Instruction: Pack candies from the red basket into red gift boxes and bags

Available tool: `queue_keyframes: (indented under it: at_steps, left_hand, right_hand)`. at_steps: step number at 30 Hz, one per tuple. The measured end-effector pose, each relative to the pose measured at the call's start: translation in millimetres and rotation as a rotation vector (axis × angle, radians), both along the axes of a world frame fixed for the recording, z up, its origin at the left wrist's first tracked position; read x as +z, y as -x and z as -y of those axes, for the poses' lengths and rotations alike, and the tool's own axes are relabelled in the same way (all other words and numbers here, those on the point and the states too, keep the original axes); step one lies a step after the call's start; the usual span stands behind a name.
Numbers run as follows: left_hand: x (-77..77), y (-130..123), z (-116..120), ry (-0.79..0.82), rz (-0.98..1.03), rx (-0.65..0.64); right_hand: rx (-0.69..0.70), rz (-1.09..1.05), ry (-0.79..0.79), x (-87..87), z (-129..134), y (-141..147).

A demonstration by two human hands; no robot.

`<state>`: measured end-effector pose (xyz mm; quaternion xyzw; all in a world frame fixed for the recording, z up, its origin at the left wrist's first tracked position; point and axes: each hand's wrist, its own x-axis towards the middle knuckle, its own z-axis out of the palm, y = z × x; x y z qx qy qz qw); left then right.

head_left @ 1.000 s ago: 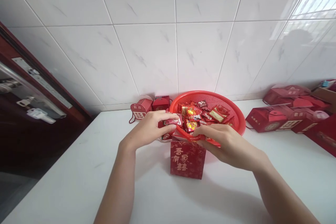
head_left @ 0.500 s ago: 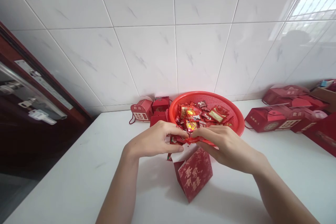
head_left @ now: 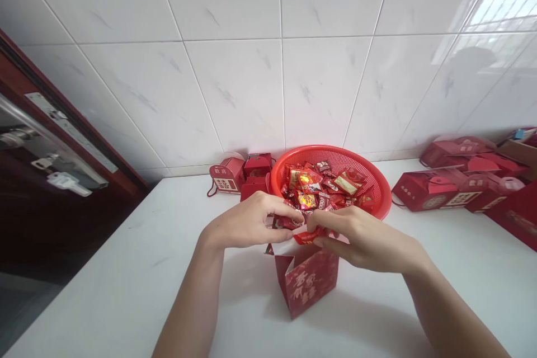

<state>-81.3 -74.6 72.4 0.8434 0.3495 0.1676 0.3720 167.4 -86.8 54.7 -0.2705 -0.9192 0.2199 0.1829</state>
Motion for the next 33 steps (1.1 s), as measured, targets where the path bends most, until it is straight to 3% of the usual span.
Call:
queue_keyframes:
  at_steps: [5,9,13,18,20,25,33]
  left_hand:
    - [-1.2,-1.3,-1.4,-0.014,-0.004,0.014]
    - [-2.3,-0.1,-3.6,-0.028,0.015,0.034]
    - [-2.4,-0.3,-3.8,-0.02,0.032,0.05]
    - [-3.8,-1.8,-2.6,-0.005,0.019,0.038]
    - [-4.3,-3.2,-2.2,-0.011,0.029,0.032]
    - [-3.4,-7.2,-1.4,-0.053,0.055,0.032]
    - [-5.4,-6.9,-2.6,-0.057,0.09,0.058]
  right_hand:
    - [0.114,0.031,0.065,3.3,-2.0,-1.8]
    - [0.129,0.036,0.068,5.0,-3.2,-1.2]
    - [0.078,-0.022,0.09,7.4,-7.8,-8.3]
    - [-0.113,-0.117,-0.019,11.0,-15.2,-26.0]
    - [-0.127,-0.121,-0.036,11.5,-14.7,-29.2]
    - [-0.005,-0.118,0.011,10.4,-8.7,-21.5]
    - [0.071,-0.009,0.101,11.4,-6.8,-15.1]
